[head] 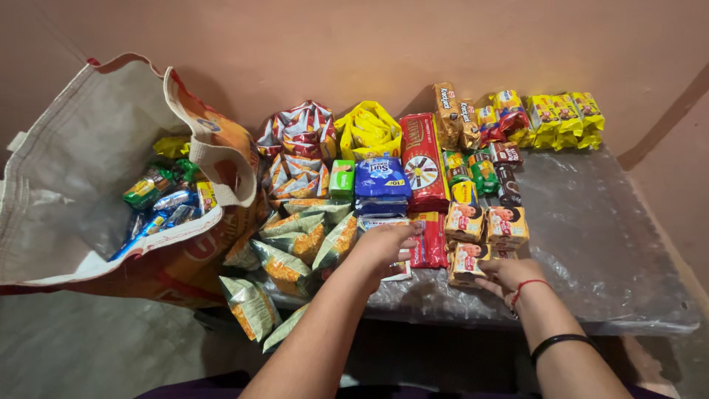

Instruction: The person repeatedly reaches into a large tote bag and removes packaged food items, placing them on a nearby table. The items include biscuits, chips, and snack packets, which are arranged in small stacks as they are taken out.

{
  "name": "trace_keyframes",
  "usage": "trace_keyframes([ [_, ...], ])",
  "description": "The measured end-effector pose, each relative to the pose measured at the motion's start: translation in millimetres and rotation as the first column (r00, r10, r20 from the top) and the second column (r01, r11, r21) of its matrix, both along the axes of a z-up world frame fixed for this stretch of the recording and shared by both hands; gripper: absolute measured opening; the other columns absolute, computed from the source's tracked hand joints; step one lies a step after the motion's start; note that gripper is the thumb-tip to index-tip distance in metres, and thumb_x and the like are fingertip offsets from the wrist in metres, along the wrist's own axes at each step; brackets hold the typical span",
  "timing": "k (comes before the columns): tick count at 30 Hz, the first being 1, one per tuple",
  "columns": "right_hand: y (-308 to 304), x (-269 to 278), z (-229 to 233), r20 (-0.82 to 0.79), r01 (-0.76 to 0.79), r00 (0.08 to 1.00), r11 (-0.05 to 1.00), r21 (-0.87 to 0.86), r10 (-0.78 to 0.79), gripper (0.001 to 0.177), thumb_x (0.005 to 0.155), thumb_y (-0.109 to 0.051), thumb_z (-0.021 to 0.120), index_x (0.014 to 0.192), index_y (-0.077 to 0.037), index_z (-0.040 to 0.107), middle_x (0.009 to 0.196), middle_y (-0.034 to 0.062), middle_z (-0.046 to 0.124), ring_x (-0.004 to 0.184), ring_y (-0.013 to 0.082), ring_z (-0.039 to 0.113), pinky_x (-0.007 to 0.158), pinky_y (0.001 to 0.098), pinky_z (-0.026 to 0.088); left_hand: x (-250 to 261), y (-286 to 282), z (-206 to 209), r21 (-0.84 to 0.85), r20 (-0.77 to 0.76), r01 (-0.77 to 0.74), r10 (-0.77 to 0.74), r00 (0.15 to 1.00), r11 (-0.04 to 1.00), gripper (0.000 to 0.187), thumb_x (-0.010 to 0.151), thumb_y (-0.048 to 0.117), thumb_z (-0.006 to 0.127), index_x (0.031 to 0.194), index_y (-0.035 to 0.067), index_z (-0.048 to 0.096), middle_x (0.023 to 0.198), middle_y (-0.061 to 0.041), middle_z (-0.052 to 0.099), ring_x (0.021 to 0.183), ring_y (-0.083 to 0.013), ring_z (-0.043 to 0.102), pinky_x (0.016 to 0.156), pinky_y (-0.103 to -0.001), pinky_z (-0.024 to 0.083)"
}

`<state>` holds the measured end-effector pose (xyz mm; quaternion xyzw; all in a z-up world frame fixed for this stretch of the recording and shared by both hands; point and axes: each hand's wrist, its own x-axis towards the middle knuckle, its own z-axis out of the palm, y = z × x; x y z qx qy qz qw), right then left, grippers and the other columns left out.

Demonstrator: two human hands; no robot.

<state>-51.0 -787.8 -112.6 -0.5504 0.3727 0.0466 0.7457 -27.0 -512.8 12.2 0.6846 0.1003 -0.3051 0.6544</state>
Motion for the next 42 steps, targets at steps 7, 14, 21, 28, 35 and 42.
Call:
trace_keyframes([
  [7,3,4,-4,-0.042,0.032,0.999,0.998,-0.048,-0.034,0.037,0.085,0.010,0.071,0.120,0.006,0.061,0.106,0.0144,0.067,0.090,0.0268,0.070,0.081,0.0434,0.065,0,-2,-3,-0.032,-0.001,0.006,-0.006,1.000,0.999,0.049,0.085,0.046,0.071,0.121,0.014,0.068,0.118,-0.003,0.070,0.108,-0.0190,0.062,0.084,-0.040,0.050],
  [14,9,4,-2,-0.055,-0.002,0.998,0.997,-0.083,-0.003,0.039,0.085,0.011,0.070,0.122,0.007,0.059,0.111,0.0175,0.070,0.091,0.0286,0.073,0.079,0.0402,0.065,1,1,-1,-0.012,-0.010,-0.001,0.001,1.000,1.000,0.047,0.086,0.046,0.071,0.121,0.014,0.067,0.121,-0.004,0.069,0.112,-0.0191,0.061,0.087,-0.042,0.049],
  [21,12,-4,25,-0.188,-0.226,0.972,0.781,-0.582,0.141,0.030,0.080,-0.020,0.084,0.102,0.000,0.076,0.101,0.0167,0.075,0.089,0.0305,0.071,0.069,0.0431,0.057,3,6,1,-0.054,0.013,0.003,-0.002,1.000,0.999,0.041,0.089,0.041,0.066,0.121,0.015,0.070,0.121,-0.004,0.069,0.110,-0.0196,0.060,0.086,-0.042,0.049],
  [28,56,-6,123,0.053,-0.011,0.994,0.563,-0.827,0.098,0.033,0.079,-0.032,0.086,0.096,-0.005,0.080,0.091,0.0179,0.079,0.075,0.0243,0.073,0.070,0.0363,0.055,18,35,28,-0.373,0.247,-0.261,0.367,0.897,0.890,0.029,0.097,0.023,0.057,0.120,0.010,0.068,0.111,-0.002,0.075,0.092,-0.0131,0.064,0.076,-0.033,0.050],
  [35,177,40,222,0.350,0.060,0.769,0.485,-0.873,0.535,0.026,0.083,-0.027,0.081,0.097,-0.005,0.080,0.089,0.0088,0.080,0.078,0.0162,0.075,0.069,0.0298,0.057,36,135,77,-0.528,0.314,-0.410,0.619,0.719,0.744,0.026,0.097,0.011,0.056,0.120,0.007,0.066,0.111,-0.004,0.074,0.081,-0.0101,0.061,0.066,-0.025,0.048],
  [42,341,80,253,0.344,-0.289,0.474,0.512,-0.809,0.811,0.023,0.082,-0.019,0.076,0.100,-0.005,0.076,0.093,0.0051,0.078,0.079,0.0128,0.076,0.070,0.0316,0.063,56,267,88,-0.676,0.354,-0.476,0.814,0.460,0.563,0.035,0.091,0.001,0.061,0.125,0.003,0.064,0.111,-0.006,0.073,0.077,-0.0093,0.059,0.062,-0.024,0.047],
])
